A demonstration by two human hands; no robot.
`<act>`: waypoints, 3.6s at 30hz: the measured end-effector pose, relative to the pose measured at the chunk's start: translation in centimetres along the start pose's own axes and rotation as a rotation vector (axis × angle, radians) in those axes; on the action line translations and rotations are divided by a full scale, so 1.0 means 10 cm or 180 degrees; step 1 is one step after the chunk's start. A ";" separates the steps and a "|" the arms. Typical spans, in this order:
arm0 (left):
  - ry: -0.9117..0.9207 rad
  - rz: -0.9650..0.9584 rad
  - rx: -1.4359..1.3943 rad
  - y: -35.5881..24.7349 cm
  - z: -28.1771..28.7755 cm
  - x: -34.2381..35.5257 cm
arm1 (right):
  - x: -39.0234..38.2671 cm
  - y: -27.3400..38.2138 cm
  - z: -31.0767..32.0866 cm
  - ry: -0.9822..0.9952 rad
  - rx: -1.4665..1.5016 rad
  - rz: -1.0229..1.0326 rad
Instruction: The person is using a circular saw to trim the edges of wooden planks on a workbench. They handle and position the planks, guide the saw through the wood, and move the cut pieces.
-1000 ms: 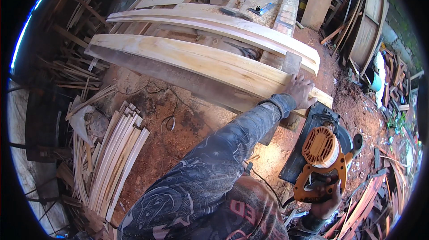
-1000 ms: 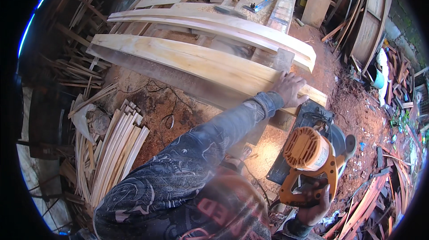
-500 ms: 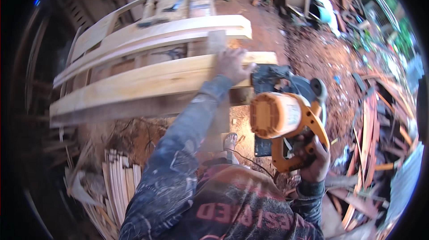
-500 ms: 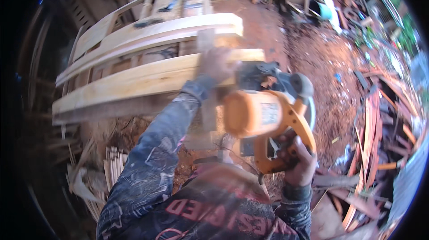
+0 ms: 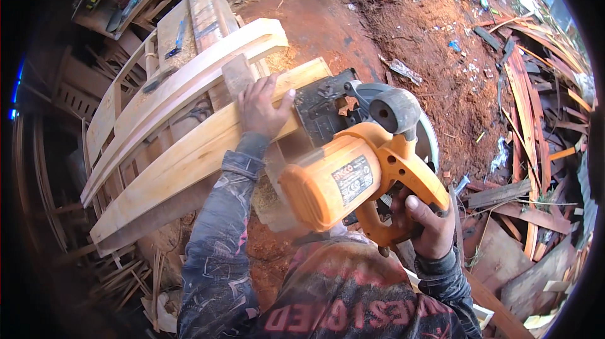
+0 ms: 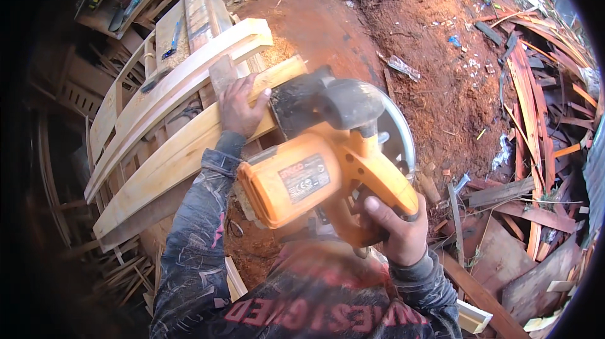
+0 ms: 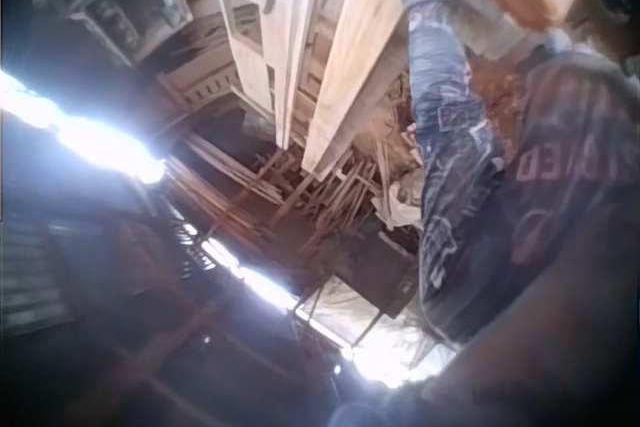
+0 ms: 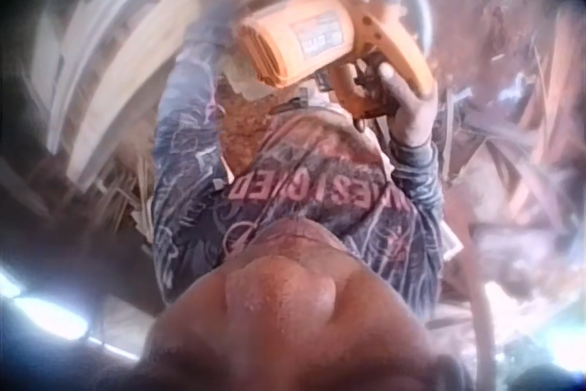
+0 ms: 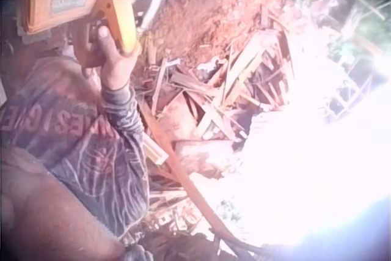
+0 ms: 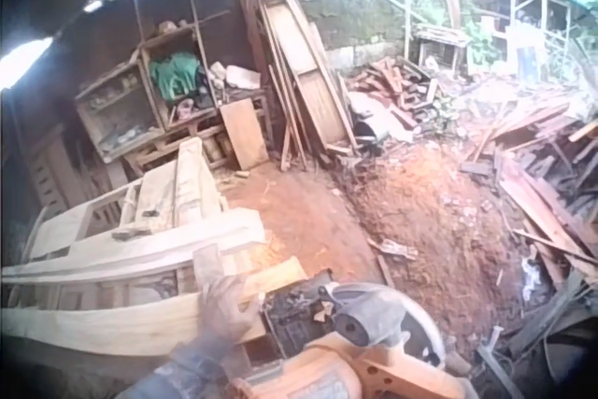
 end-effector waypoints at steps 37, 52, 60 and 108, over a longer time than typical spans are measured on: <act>-0.0044 -0.0056 -0.0065 0.05 0.00 0.04 | 0.09 0.01 0.06 -0.0146 0.0080 -0.0064; -0.0111 0.0068 -0.0071 0.08 0.00 0.04 | 0.21 0.02 0.07 -0.0144 0.0142 -0.0054; -0.0143 0.0081 -0.0086 0.08 0.01 0.06 | 0.25 0.08 0.04 -0.0081 0.0110 -0.0010; -0.0104 0.0179 -0.0286 0.21 -0.02 0.09 | 0.83 0.46 -0.46 -0.0102 -0.0068 0.0075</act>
Point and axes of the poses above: each hand's wrist, its own x-axis towards the middle knuckle, its own z-axis out of the back of the hand, y = z × x, the point moved 5 cm from there along x, towards the middle knuckle, and after that the axes turned 11 degrees about -z, right-handed, at the moved point
